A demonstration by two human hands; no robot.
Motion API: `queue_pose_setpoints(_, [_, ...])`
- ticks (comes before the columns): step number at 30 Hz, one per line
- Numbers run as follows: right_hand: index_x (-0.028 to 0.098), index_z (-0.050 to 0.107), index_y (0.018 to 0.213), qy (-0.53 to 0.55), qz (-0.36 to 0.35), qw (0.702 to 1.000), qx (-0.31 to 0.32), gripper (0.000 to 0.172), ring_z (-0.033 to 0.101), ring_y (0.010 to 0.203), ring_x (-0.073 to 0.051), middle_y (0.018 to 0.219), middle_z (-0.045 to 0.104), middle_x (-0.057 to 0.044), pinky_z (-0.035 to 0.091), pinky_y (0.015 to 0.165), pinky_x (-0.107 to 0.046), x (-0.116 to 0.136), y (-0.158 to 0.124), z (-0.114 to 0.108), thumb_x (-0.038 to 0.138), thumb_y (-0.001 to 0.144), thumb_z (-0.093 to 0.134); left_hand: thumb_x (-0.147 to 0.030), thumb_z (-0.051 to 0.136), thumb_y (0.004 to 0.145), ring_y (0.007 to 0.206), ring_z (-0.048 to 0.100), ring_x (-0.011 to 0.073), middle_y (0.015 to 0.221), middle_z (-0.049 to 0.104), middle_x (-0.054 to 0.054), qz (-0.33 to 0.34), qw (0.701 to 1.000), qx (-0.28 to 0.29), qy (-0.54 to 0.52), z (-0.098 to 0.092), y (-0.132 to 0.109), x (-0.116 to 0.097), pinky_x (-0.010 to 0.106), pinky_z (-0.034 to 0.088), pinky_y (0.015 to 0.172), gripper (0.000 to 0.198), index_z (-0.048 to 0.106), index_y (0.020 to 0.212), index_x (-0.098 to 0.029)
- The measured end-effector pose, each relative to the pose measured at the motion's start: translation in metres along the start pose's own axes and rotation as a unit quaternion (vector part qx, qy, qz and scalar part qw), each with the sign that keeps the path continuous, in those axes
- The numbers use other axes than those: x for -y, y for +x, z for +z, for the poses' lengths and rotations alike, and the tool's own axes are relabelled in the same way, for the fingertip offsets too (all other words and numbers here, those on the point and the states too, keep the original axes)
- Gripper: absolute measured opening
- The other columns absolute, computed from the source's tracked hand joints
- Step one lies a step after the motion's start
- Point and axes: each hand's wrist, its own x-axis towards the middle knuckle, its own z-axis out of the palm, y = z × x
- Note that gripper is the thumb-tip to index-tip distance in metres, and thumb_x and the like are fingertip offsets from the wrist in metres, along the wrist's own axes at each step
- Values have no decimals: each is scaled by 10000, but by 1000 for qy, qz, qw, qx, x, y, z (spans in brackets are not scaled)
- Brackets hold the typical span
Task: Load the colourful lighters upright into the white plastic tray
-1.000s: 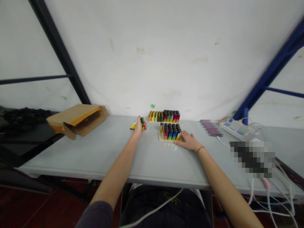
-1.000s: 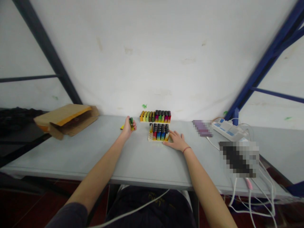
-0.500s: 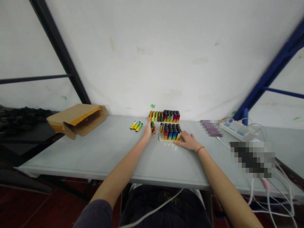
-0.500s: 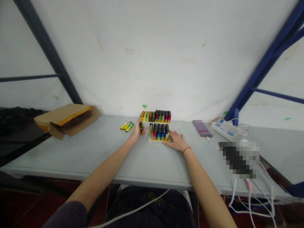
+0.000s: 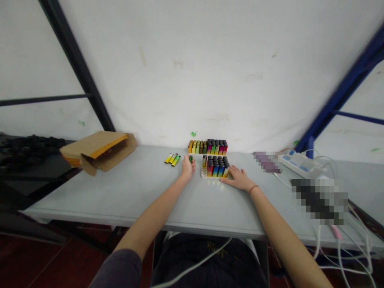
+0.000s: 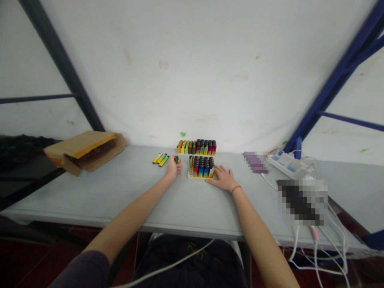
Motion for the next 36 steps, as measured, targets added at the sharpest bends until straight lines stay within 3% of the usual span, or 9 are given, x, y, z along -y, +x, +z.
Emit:
queue_pose_setpoints(3, [256,551,1462,1,-6,1000,-3,672,294,1558,-412,1670,396,-134,218,1215,-725,1,-1,-1,672,934,551,-449,300,958,330,159,74,409,238,-85,-4,999,-42,-12,3,-3,-1,193,135,377,404,342,617,-238])
queue_pose_setpoints(6, [245,540,1473,5,-10,1000,-4,672,310,1548,-411,1668,398,-138,226,1205,-738,2,-2,-2,658,943,547,-486,312,963,327,161,73,404,229,-87,-19,999,-46,-11,5,-5,-3,196,132,377,425,346,619,-240])
queue_pose_setpoints(12, [255,549,1461,3,-8,1000,-5,661,300,1555,-406,1665,403,-137,210,1210,-741,2,-2,-1,665,943,545,-479,345,953,327,147,71,409,230,-89,-43,999,-16,-6,2,-2,-5,198,109,375,412,329,616,-244])
queue_pose_setpoints(18, [245,543,1468,-4,-3,1000,-2,689,283,1564,-415,1671,390,-149,205,1215,-736,1,-1,0,679,933,547,-544,385,939,342,184,75,435,243,-99,-6,999,-30,-26,-2,1,-3,195,151,373,413,364,654,-246])
queue_pose_setpoints(21, [235,530,1479,0,-1,1000,3,701,267,1573,-405,1684,364,-148,191,1220,-736,2,-1,-2,677,935,539,-589,378,955,354,236,77,459,284,-100,13,1000,-4,-18,-2,1,-3,202,205,390,430,404,705,-239])
queue_pose_setpoints(26, [247,510,1507,5,-5,1000,4,724,262,1572,-410,1691,355,-136,186,1218,-742,3,-3,-3,687,932,534,-351,505,954,475,436,95,584,488,-72,148,979,2,140,-5,0,-8,203,358,502,166,482,847,-226])
queue_pose_setpoints(30, [254,504,1517,4,-4,1000,-1,742,266,1568,-421,1688,361,-133,196,1217,-738,4,-3,-3,704,927,535,-279,646,888,848,627,156,917,646,41,275,927,20,255,-9,-1,-14,234,493,705,94,624,920,-193])
queue_pose_setpoints(32, [262,514,1509,1,-3,1000,-2,738,275,1564,-424,1682,375,-129,207,1216,-734,4,-3,-3,711,924,537,-304,689,867,979,636,197,1026,658,82,301,908,58,287,-11,-1,-15,253,519,759,150,684,947,-177])
queue_pose_setpoints(36, [262,531,1488,-5,0,1000,-1,707,282,1565,-409,1681,377,-133,207,1226,-715,4,-3,-3,694,929,545,-347,691,863,1054,645,238,1076,691,110,303,891,129,313,-12,0,-11,296,559,813,230,744,1001,-171])
